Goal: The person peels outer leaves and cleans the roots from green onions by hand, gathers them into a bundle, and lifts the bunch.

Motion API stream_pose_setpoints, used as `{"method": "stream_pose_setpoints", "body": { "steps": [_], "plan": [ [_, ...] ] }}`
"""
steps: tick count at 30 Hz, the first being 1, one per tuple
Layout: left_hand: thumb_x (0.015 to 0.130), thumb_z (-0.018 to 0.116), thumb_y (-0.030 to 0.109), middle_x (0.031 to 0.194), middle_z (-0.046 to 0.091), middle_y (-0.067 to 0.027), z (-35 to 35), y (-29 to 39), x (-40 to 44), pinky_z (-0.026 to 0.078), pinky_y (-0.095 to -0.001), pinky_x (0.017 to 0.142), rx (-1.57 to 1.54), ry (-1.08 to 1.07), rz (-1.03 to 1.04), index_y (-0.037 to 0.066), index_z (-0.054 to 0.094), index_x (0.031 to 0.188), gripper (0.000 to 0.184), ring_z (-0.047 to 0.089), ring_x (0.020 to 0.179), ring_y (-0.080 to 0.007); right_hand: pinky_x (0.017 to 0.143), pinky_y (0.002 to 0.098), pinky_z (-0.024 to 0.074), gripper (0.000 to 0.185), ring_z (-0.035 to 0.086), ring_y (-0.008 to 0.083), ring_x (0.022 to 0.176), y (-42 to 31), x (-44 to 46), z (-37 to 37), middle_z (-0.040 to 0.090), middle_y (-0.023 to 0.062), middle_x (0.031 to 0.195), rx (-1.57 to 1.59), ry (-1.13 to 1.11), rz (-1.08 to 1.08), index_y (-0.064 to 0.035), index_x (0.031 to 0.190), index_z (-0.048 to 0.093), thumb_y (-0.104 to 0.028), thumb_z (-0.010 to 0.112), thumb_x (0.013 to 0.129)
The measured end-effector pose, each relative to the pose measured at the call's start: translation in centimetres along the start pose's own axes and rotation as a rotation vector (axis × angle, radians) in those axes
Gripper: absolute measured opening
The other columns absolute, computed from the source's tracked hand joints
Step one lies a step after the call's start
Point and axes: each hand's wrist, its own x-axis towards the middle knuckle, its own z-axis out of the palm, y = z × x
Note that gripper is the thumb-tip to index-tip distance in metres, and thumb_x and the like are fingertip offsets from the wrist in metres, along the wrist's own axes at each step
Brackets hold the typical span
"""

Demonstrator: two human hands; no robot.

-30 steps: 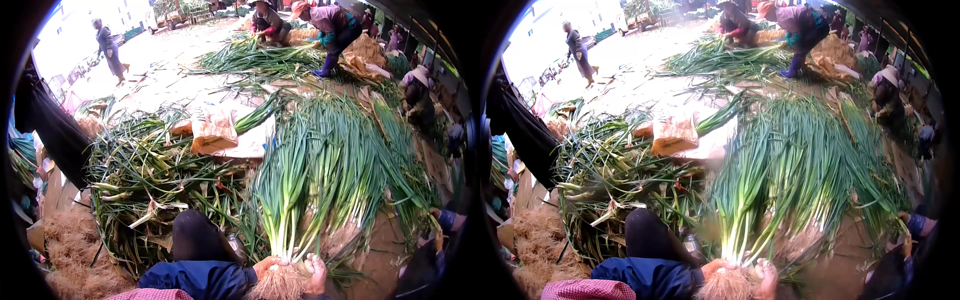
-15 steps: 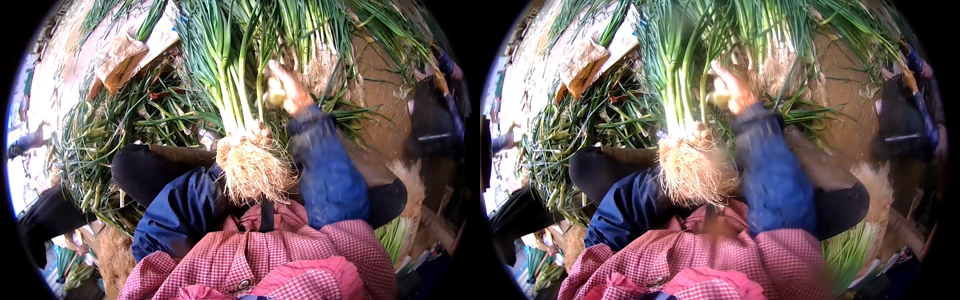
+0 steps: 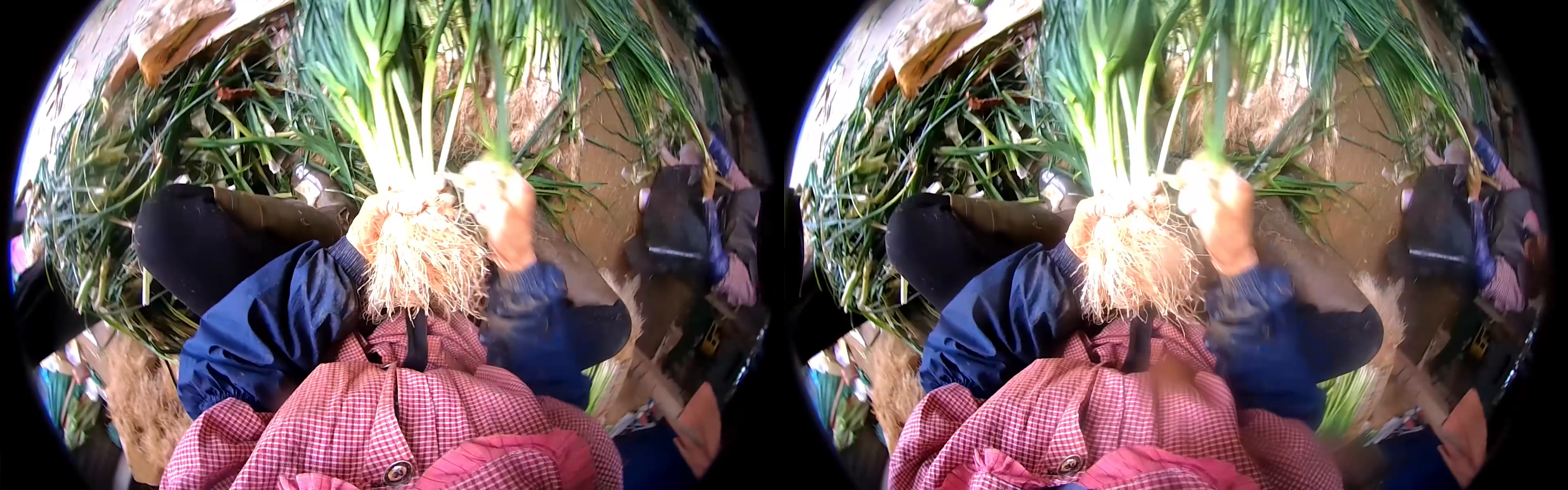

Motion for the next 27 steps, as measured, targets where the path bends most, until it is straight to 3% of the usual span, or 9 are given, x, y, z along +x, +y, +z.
{"method": "stream_pose_setpoints", "body": {
  "steps": [2,4,7,10,18,21,22,24,27],
  "plan": [
    [0.068,0.060,0.007,0.095,0.060,-0.0162,0.7,0.0,-0.2,0.049,-0.0359,0.079,-0.037,-0.108,0.022,-0.004,0.050,0.108,0.043,0.060,0.085,-0.0248,0.042,0.0141,0.0333,0.014,0.042,0.0035,0.049,0.6,-0.8,-1.8,0.053,0.0012,0.071,0.174,-0.024,-0.272,-0.0026,0.089,0.054,-0.012,0.044,0.089],
    [0.068,0.060,0.009,0.096,0.060,-0.0165,1.5,0.2,-1.0,0.049,-0.0366,0.080,-0.064,-0.072,-0.001,-0.005,0.051,0.107,0.043,0.060,0.086,-0.0256,0.040,0.0155,0.0285,0.016,0.038,0.0023,0.047,-0.4,0.8,-1.5,0.049,-0.0018,0.067,0.028,0.233,-0.041,-0.0031,0.090,0.055,-0.016,0.046,0.090],
    [0.068,0.059,0.005,0.091,0.060,-0.0143,-3.2,0.3,0.4,0.050,-0.0298,0.075,0.087,-0.066,0.093,-0.005,0.055,0.101,0.034,0.060,0.082,-0.0214,0.041,0.0137,0.0248,0.028,0.034,0.0009,0.049,0.4,8.2,-0.2,0.039,-0.0070,0.063,0.220,0.015,0.277,-0.0012,0.107,0.054,-0.022,0.051,0.089],
    [0.069,0.057,0.005,0.089,0.062,-0.0130,-2.5,-0.5,0.3,0.052,-0.0292,0.072,-0.165,-0.118,0.012,-0.005,0.055,0.102,0.035,0.061,0.077,-0.0185,0.065,0.0284,0.0489,0.035,0.061,0.0169,0.077,0.2,8.7,3.6,0.063,0.0074,0.085,0.448,0.112,0.527,0.0016,0.106,0.054,-0.026,0.055,0.085],
    [0.068,0.058,0.012,0.092,0.061,-0.0151,0.0,0.1,-0.7,0.049,-0.0308,0.074,-0.155,-0.232,0.142,-0.004,0.053,0.111,0.046,0.060,0.080,-0.0205,0.069,0.0310,0.0491,0.033,0.061,0.0184,0.083,1.4,0.0,-1.0,0.063,0.0099,0.089,0.087,-0.245,0.389,0.0017,0.105,0.055,-0.022,0.058,0.082],
    [0.074,0.056,0.018,0.090,0.058,-0.0130,1.0,0.7,-1.9,0.049,-0.0323,0.071,-0.386,-0.466,0.041,-0.005,0.046,0.113,0.047,0.057,0.078,-0.0214,0.070,0.0321,0.0492,0.032,0.060,0.0189,0.085,3.1,-0.6,-5.6,0.062,0.0108,0.091,-0.515,-0.204,0.399,0.0017,0.104,0.055,-0.021,0.059,0.081],
    [0.073,0.057,0.018,0.090,0.057,-0.0131,0.8,1.0,-2.5,0.048,-0.0327,0.071,-0.352,-0.427,0.065,-0.005,0.046,0.113,0.047,0.057,0.079,-0.0217,0.075,0.0379,0.0484,0.032,0.059,0.0238,0.093,4.2,-0.9,-8.5,0.061,0.0153,0.095,-1.194,-0.235,0.493,-0.0004,0.103,0.057,-0.017,0.062,0.076],
    [0.071,0.057,0.017,0.091,0.056,-0.0132,0.2,1.3,-2.7,0.048,-0.0335,0.073,-0.188,-0.245,0.101,-0.004,0.046,0.113,0.048,0.056,0.081,-0.0223,0.078,0.0425,0.0464,0.049,0.058,0.0328,0.093,4.5,-1.4,-11.3,0.060,0.0154,0.100,-1.880,-0.292,0.463,-0.0040,0.112,0.052,-0.027,0.067,0.071],
    [0.069,0.058,0.017,0.092,0.055,-0.0133,0.2,1.1,-2.4,0.047,-0.0347,0.075,-0.093,-0.129,0.098,-0.003,0.045,0.112,0.050,0.055,0.083,-0.0231,0.082,0.0395,0.0449,0.044,0.055,0.0307,0.099,-1.5,-0.9,-6.8,0.057,0.0151,0.107,-1.708,0.042,-0.023,-0.0078,0.115,0.052,-0.025,0.063,0.076]
  ]
}}
